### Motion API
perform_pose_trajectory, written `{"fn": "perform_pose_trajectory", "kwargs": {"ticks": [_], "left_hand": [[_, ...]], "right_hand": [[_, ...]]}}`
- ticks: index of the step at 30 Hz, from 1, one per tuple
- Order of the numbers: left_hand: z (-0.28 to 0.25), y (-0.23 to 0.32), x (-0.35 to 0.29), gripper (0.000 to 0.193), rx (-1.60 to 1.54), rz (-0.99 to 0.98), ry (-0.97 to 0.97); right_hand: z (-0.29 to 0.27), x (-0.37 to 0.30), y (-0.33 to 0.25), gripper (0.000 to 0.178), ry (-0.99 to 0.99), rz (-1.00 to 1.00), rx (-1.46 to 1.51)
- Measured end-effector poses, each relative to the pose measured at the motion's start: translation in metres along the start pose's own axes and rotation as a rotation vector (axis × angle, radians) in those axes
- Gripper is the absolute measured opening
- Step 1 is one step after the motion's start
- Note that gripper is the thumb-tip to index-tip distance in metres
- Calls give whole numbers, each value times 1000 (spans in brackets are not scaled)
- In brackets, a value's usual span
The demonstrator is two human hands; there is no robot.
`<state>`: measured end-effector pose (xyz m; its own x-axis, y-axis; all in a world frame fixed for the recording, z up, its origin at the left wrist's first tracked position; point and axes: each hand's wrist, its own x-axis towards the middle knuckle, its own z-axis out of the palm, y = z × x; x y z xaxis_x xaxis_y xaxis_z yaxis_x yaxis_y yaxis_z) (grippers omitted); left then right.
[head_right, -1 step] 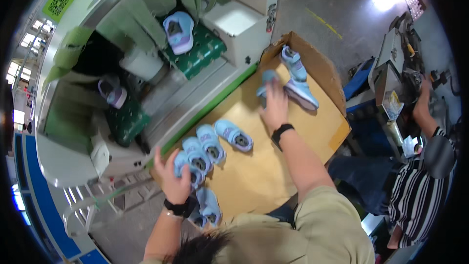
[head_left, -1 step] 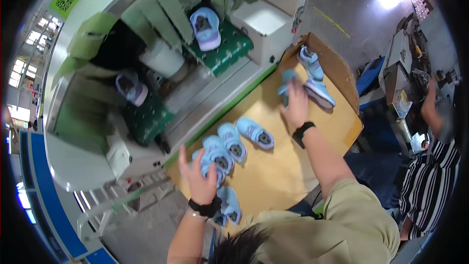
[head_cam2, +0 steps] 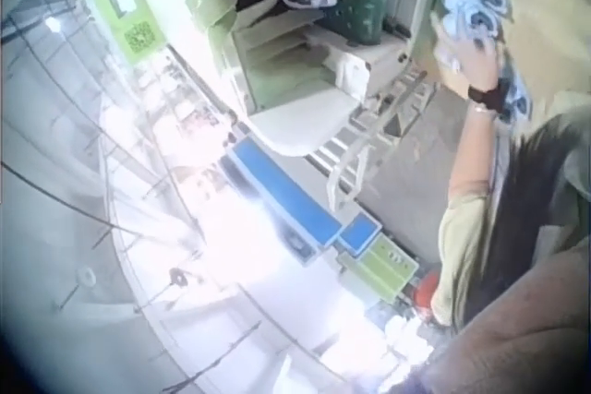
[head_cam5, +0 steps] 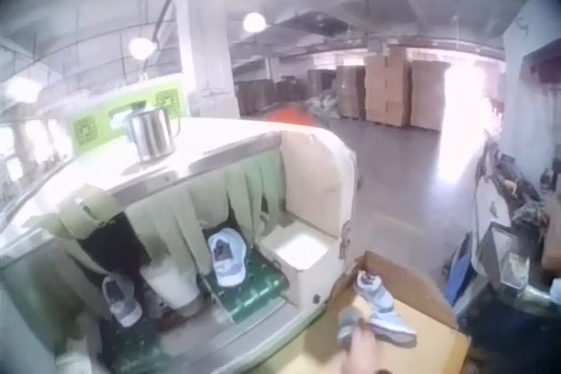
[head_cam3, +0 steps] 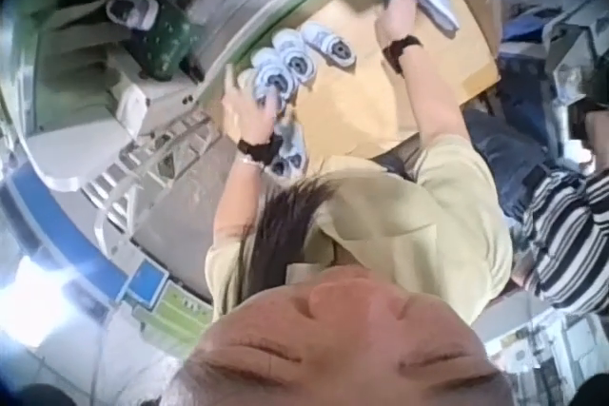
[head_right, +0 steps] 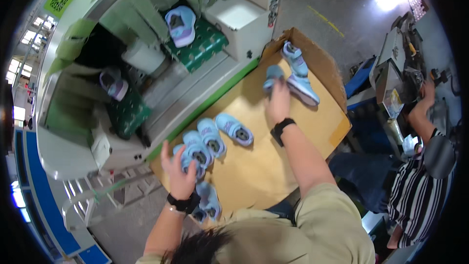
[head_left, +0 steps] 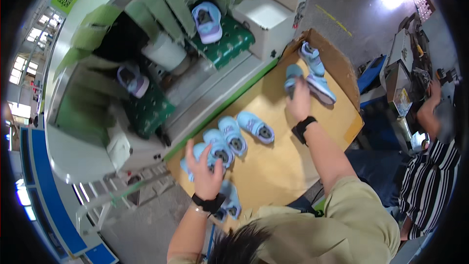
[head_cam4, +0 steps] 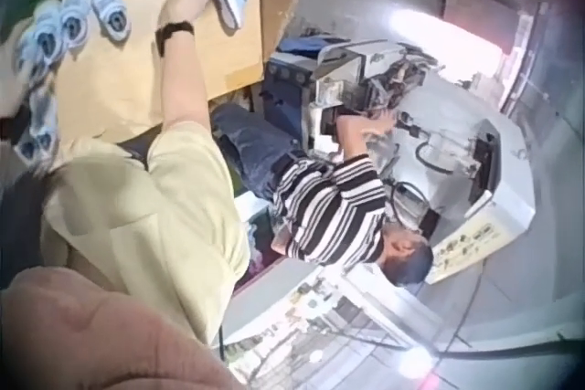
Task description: The recorder is seen inspecting blue children's shoes, checking for defects and placing them on a conveyor belt.
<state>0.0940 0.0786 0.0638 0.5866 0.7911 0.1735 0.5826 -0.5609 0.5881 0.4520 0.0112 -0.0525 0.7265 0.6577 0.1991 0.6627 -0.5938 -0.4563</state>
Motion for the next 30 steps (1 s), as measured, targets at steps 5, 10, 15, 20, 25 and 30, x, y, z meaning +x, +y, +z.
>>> {"fn": "perform_pose_trajectory", "kwargs": {"ticks": [5, 10, 15, 20, 25, 30], "left_hand": [[22, 27, -13, 60, -329, -26, -175], [5, 58, 7, 90, -686, -278, 82], [-66, 27, 50, 81, -840, -313, 349], [-91, -24, 146, 75, -374, -339, 368], [-89, -47, 179, 73, -531, -214, 499], [-81, -36, 161, 69, -426, -136, 628]], "right_hand": [[-53, -60, -50, 64, -177, 206, 914], [-81, -135, -114, 89, -612, -597, 879], [-18, -114, -87, 63, -453, -192, 406], [-21, -157, -86, 67, -356, -57, 631], [-116, -135, -134, 73, -609, -143, 779], [-144, -18, -187, 68, 86, -536, 687]]}}
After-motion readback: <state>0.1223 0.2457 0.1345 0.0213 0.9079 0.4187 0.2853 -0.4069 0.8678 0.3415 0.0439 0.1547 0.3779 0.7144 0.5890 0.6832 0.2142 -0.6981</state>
